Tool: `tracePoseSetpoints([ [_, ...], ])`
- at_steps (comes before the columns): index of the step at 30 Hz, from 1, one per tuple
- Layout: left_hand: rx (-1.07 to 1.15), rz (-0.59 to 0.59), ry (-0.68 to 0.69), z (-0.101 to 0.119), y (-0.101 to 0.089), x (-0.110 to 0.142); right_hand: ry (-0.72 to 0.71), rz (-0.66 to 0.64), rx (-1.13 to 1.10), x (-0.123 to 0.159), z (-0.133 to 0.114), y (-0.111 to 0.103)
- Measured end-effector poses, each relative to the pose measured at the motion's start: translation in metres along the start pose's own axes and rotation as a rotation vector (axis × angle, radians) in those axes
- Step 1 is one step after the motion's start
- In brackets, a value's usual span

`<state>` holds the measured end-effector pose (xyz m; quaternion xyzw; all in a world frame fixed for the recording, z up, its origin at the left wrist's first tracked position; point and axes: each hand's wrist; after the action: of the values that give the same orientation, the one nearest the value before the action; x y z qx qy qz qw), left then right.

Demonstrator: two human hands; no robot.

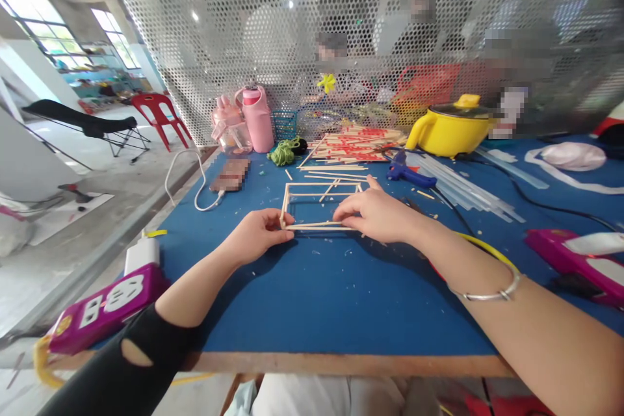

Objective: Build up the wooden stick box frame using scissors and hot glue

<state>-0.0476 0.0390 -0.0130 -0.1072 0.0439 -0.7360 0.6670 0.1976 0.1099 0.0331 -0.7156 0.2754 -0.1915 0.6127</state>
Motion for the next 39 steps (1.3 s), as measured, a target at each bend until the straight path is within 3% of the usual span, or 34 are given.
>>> tracePoseSetpoints([
  [24, 0.132, 0.071, -0.105, 0.005, 0.003, 0.004, 0.077, 0.009, -0.056, 0.003, -0.002, -0.002],
  [39, 0.193, 0.128, -0.1, 0.005, 0.011, 0.004, -0.048, 0.01, -0.003, 0.006, 0.001, 0.002],
])
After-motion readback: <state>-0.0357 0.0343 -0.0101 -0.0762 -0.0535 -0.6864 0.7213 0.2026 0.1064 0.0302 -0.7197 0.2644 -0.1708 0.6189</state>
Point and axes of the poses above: each hand's wrist, its own x-axis away from the middle knuckle, its own y-axis out of the palm, z = x × y, and after that the axes turned 6 degrees about x, right-handed
